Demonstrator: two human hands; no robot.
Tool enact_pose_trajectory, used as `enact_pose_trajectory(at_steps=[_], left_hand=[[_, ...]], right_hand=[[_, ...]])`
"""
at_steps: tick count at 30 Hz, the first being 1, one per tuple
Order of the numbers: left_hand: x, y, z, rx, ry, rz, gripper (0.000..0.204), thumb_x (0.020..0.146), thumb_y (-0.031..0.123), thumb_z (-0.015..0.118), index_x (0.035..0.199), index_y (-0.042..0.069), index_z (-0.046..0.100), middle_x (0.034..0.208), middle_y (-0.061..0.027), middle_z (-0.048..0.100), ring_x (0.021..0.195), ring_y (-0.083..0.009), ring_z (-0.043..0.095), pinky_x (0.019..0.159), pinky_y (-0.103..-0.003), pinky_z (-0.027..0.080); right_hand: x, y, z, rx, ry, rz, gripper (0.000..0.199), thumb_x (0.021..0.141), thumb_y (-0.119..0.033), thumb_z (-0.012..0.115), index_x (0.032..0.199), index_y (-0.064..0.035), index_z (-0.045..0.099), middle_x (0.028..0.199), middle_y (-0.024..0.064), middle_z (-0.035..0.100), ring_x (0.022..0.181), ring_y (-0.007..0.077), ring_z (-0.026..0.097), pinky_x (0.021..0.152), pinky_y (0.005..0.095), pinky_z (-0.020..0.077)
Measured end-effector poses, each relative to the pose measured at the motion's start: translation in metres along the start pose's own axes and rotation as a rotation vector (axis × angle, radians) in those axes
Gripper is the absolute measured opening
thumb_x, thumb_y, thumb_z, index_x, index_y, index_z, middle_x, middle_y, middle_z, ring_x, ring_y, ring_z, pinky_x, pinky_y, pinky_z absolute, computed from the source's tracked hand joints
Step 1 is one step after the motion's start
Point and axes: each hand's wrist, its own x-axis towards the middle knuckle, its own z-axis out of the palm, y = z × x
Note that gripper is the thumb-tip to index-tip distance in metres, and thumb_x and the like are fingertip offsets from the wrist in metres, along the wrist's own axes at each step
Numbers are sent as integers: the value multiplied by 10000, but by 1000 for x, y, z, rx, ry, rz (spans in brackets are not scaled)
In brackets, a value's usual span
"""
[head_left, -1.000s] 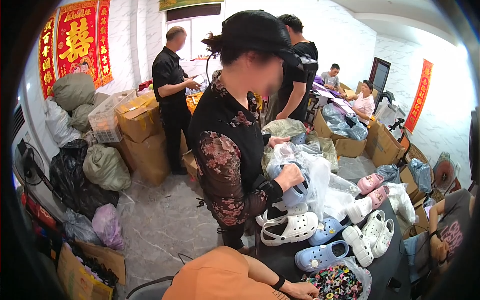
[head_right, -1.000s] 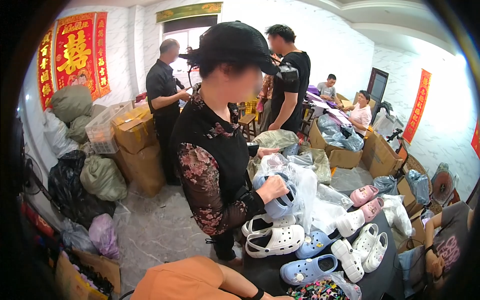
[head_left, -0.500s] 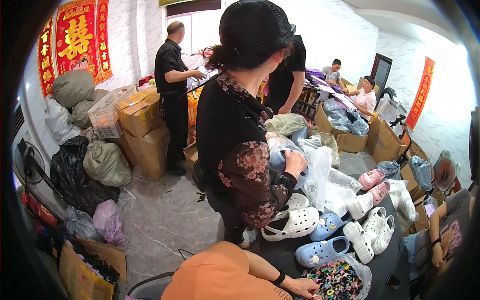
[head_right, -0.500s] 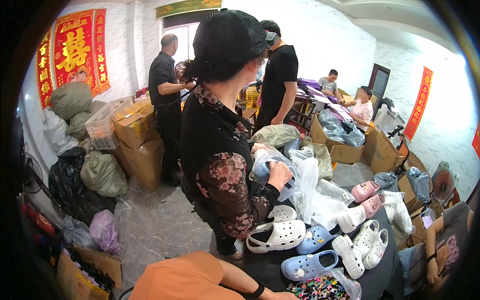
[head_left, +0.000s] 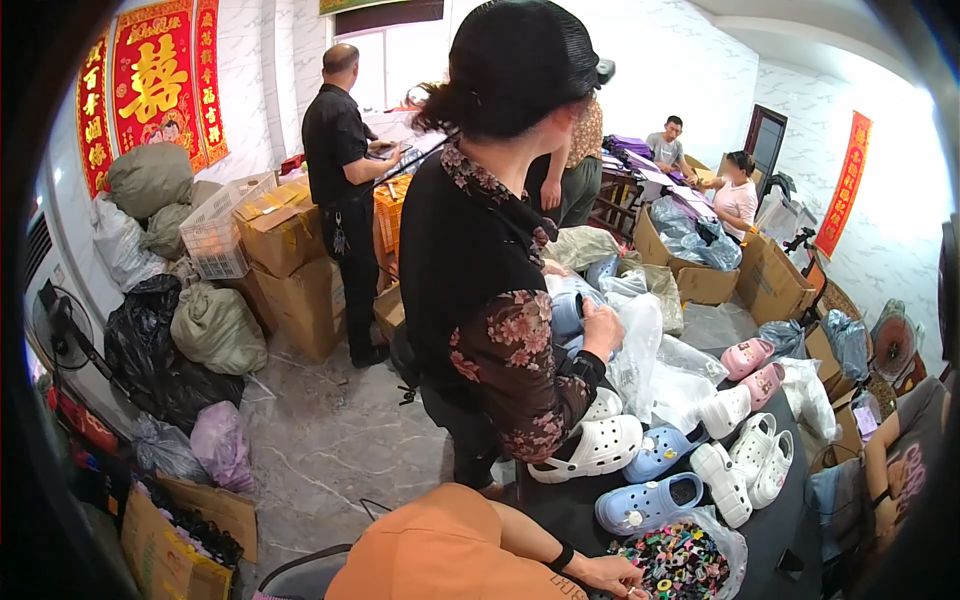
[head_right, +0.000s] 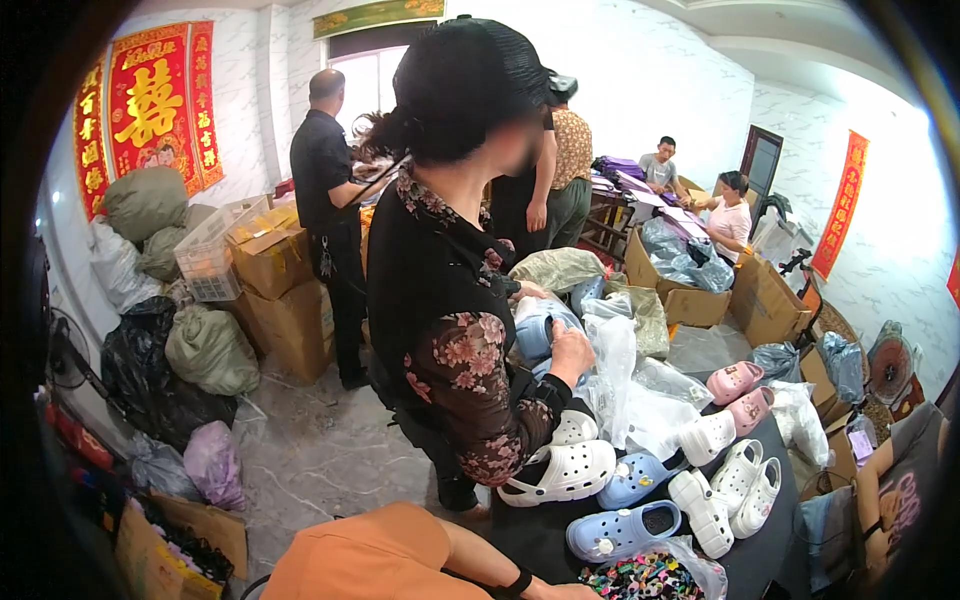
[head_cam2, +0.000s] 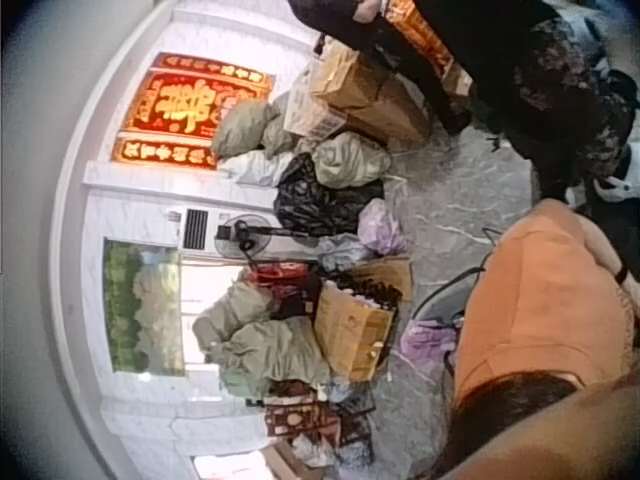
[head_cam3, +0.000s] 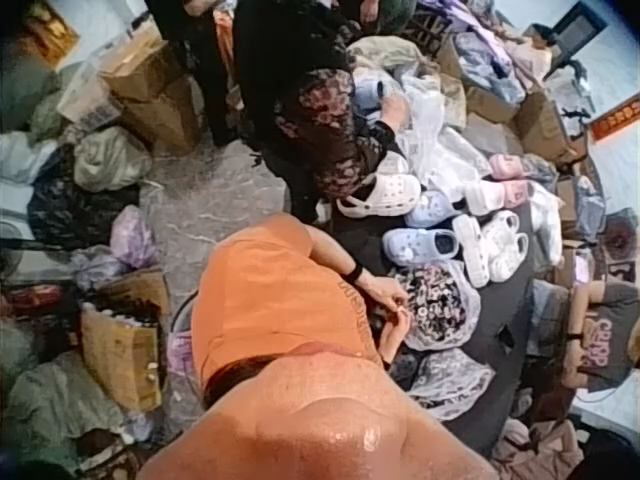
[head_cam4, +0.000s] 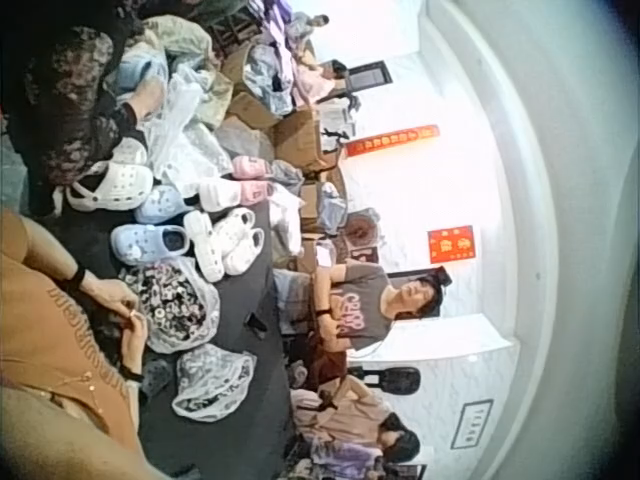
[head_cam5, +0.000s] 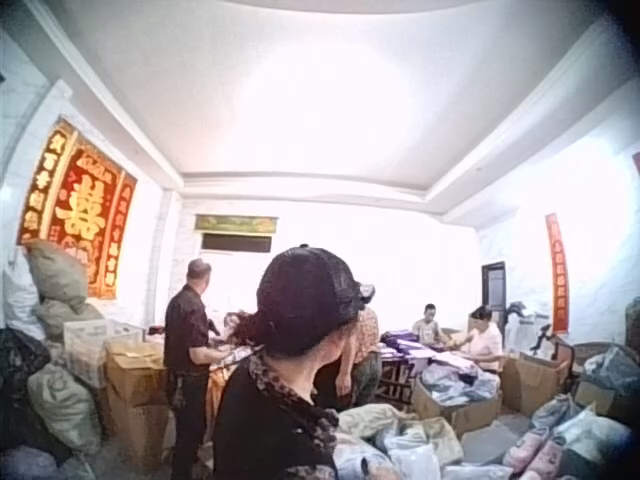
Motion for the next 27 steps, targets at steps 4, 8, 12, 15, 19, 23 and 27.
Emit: enact_pose_trajectory(at_steps=[4,8,12,15,19,23,27], left_hand=[[5,2,0,14,-22,-7,255,728,309,629,853,87,623,755,-88,623,675,-212,597,582,-323,467],[9,-8,2,10,5,50,243,731,305,623,838,87,627,740,-86,610,668,-222,588,572,-334,460],[8,-2,-3,-139,-100,-60,216,734,195,594,863,23,572,822,-104,568,765,-223,551,641,-343,425],[8,-3,1,25,76,106,245,739,314,618,834,88,632,725,-90,595,655,-239,576,561,-345,451],[10,-9,5,25,74,90,253,743,323,616,844,91,633,732,-93,596,664,-245,576,571,-349,452],[10,-3,2,17,10,105,277,763,332,608,869,76,624,788,-101,598,715,-253,577,604,-353,455],[10,1,-1,58,-37,120,282,795,325,586,882,59,615,830,-108,595,753,-263,575,642,-355,456]], right_hand=[[-1,-3,1,52,20,22,103,832,-48,490,908,-36,557,917,39,510,826,148,500,738,270,415],[7,3,-4,143,14,97,106,836,-67,494,912,-33,559,913,41,519,824,150,504,740,273,417],[7,2,-5,229,12,181,113,841,-85,498,916,-30,561,909,43,527,822,153,508,742,275,419],[9,1,-4,293,9,240,120,845,-99,501,919,-27,562,906,45,533,820,154,511,744,277,421],[11,1,-8,375,11,318,133,849,-117,505,923,-24,564,902,48,541,818,156,515,746,279,422],[10,-3,-6,376,10,320,132,851,-124,501,920,-29,561,897,49,543,818,158,517,744,283,423],[14,-2,-5,377,8,324,131,853,-133,496,917,-36,558,891,51,546,818,160,520,742,288,425]])
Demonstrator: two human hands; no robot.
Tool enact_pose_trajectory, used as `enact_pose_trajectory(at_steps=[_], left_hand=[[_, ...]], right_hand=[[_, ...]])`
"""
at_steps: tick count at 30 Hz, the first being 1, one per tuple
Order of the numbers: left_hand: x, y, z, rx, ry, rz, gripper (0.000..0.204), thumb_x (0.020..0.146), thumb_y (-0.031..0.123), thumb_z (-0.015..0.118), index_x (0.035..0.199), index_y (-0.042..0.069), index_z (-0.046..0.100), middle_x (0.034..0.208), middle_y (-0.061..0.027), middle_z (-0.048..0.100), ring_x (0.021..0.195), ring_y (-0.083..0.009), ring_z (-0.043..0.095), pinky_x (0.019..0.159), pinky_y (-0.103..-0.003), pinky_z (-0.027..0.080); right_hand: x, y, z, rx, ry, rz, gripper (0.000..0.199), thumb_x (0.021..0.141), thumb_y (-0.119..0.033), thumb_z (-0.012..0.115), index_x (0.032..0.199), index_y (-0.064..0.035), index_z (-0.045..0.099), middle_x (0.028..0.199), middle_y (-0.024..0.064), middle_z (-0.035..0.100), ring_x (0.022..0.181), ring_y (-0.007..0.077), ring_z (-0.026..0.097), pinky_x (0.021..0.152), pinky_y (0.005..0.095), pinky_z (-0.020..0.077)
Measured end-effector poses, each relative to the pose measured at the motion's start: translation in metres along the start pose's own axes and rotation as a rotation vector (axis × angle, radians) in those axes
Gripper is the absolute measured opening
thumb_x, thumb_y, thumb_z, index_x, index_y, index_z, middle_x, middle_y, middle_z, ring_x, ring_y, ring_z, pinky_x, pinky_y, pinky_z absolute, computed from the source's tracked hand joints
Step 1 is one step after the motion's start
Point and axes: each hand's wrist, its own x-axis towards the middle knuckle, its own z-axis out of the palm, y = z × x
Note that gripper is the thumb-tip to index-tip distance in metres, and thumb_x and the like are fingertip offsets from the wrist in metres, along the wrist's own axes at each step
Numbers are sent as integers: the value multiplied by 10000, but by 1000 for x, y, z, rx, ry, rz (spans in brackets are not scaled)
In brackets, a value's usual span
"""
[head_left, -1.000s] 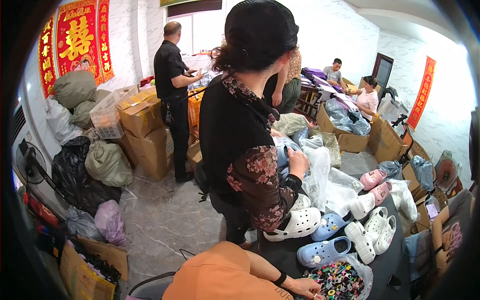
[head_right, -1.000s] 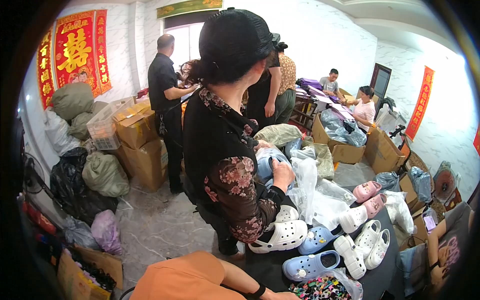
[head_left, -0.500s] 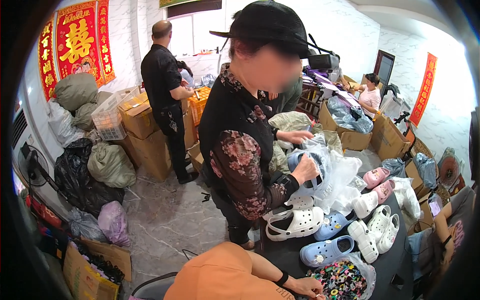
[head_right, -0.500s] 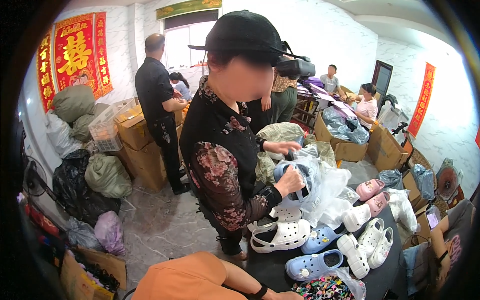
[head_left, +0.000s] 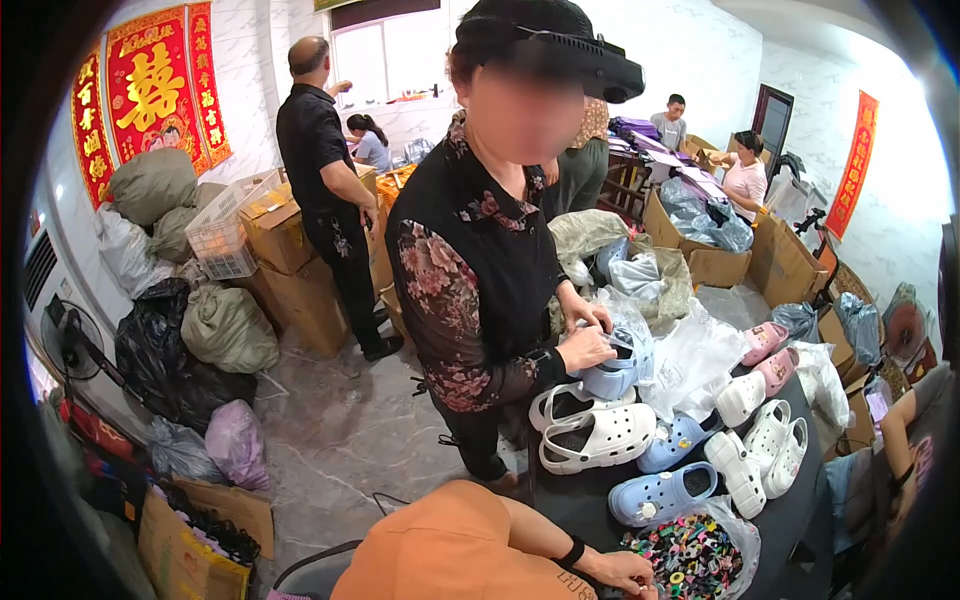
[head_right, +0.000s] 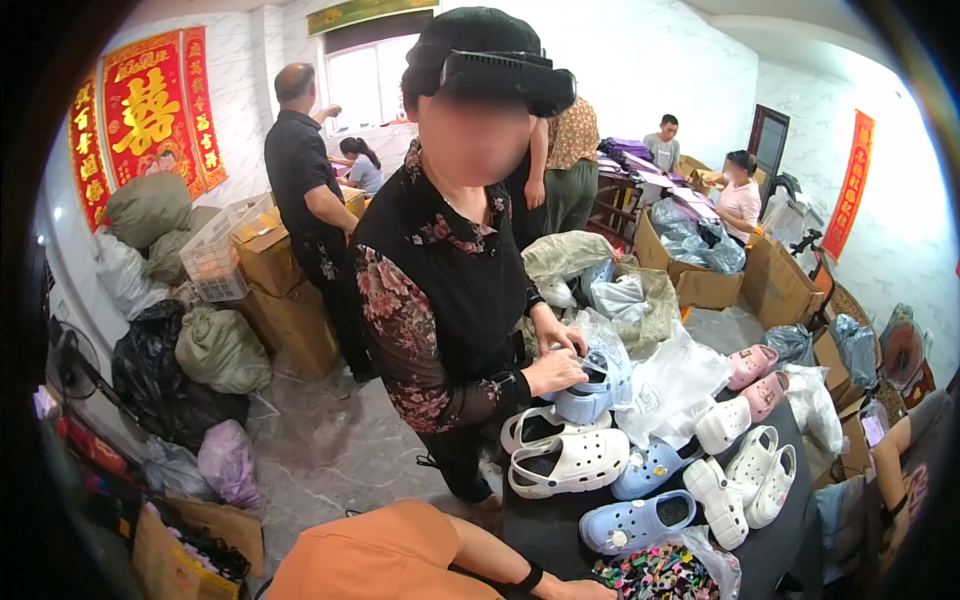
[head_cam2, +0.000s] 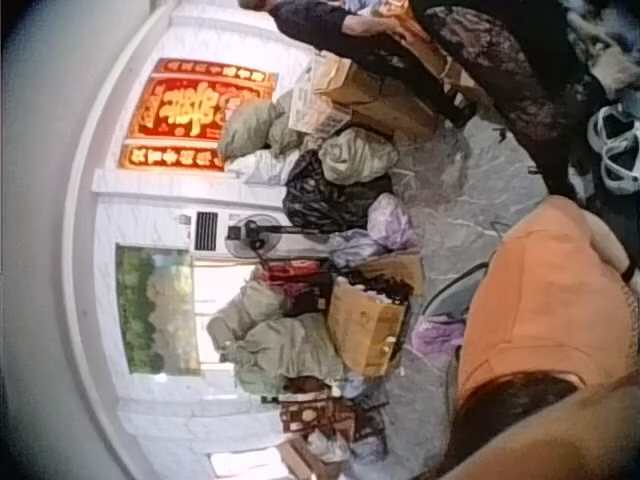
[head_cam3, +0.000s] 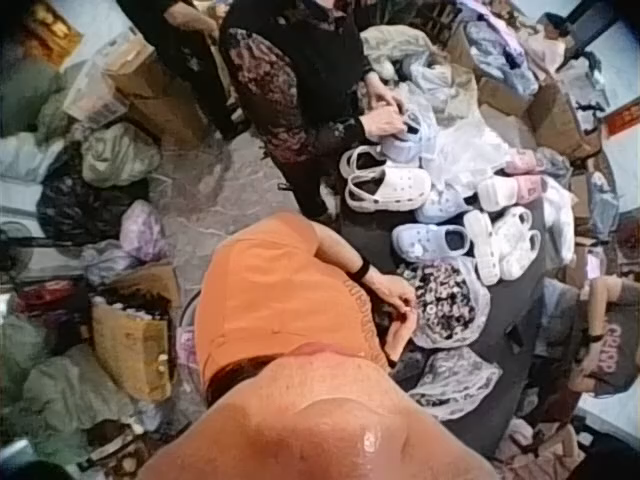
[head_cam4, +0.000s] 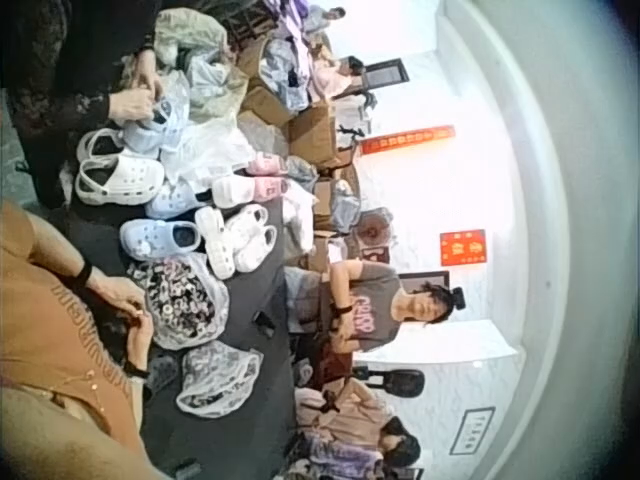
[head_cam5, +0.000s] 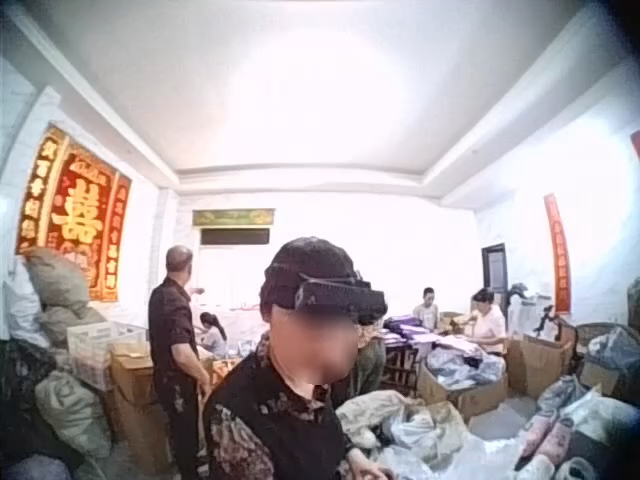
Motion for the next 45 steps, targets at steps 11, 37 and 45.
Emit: enact_pose_trajectory(at_steps=[11,37,45], left_hand=[[1,-16,11,-129,7,-54,211,701,163,594,853,23,549,789,-107,542,751,-257,539,643,-353,426],[-29,-29,6,-248,-29,-248,225,742,180,543,885,6,534,777,-131,589,716,-244,569,639,-342,439],[-26,-39,8,-190,-51,-272,224,738,183,539,874,5,542,781,-137,598,733,-254,580,643,-353,448]], right_hand=[[-3,-3,7,-4,-13,-4,131,859,-158,483,906,-55,548,875,56,554,819,166,528,737,301,429],[-69,-15,30,-381,221,-199,103,861,-135,472,845,-48,523,784,54,534,667,147,513,614,257,424],[-111,-5,37,-325,229,399,329,874,-262,503,1084,-9,518,1051,99,548,958,203,522,849,328,407]])
